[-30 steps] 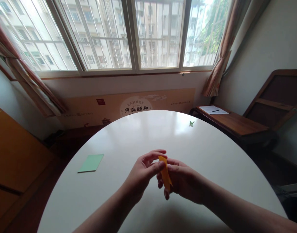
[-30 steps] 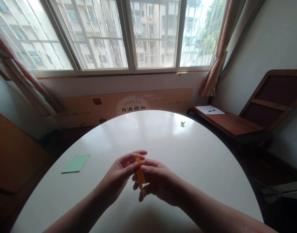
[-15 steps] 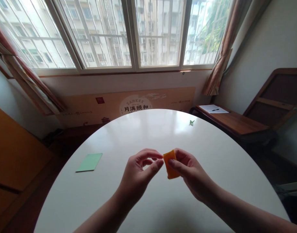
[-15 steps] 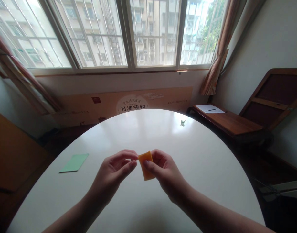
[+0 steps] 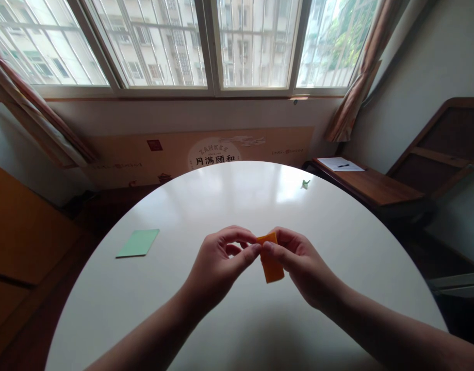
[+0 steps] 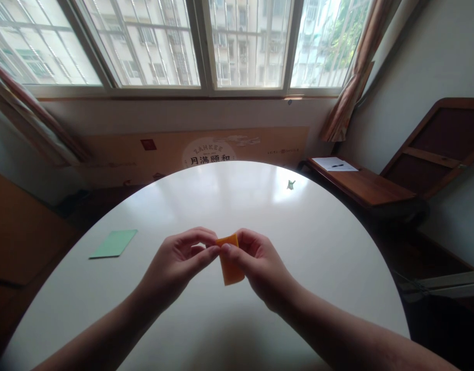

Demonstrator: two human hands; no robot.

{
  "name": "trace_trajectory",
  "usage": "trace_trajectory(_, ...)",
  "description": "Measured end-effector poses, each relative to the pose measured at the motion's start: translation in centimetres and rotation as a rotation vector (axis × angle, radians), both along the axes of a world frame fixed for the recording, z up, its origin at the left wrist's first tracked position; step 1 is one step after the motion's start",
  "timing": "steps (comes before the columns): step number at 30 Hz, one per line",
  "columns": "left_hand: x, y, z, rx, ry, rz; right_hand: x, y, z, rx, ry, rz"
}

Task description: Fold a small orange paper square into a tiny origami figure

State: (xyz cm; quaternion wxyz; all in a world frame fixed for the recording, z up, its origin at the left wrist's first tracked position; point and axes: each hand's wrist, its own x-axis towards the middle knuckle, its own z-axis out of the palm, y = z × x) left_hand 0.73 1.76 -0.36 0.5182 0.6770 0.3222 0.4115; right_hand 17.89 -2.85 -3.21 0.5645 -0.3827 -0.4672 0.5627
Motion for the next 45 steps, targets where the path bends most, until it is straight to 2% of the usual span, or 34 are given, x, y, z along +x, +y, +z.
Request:
trace_trajectory(6, -0.4, 0.1, 0.2, 0.198, 0.03, 0.017, 0.3, -0.3, 0.2, -0.052, 0.061, 0.052)
trace_trajectory(15, -1.5, 0.5, 1.1, 0.622, 0.141, -0.022, 0.3, -0.6, 0.4, 0.016, 0.009, 0.074)
trace_trajectory(23, -1.5, 0.6, 1.3, 0.815, 0.189, -0.026, 0.3, -0.9, 0.7, 0.042, -0.018, 0.083)
trace_trajectory(30, -2.2, 1.3, 1.7, 1.09, 0.149, -0.017, 0.5, -0.9, 0.7, 0.059, -0.048, 0.053)
trace_trajectory(34, -2.4, 1.2, 2.1, 1.162, 0.173, -0.004, 0.6, -1.1, 0.7, 0.063, -0.073, 0.038)
trace_trajectory(45, -2.1, 0.9, 2.1, 1.173, 0.2, -0.033, 0.4, -1.0, 0.9, 0.071, -0.067, 0.051)
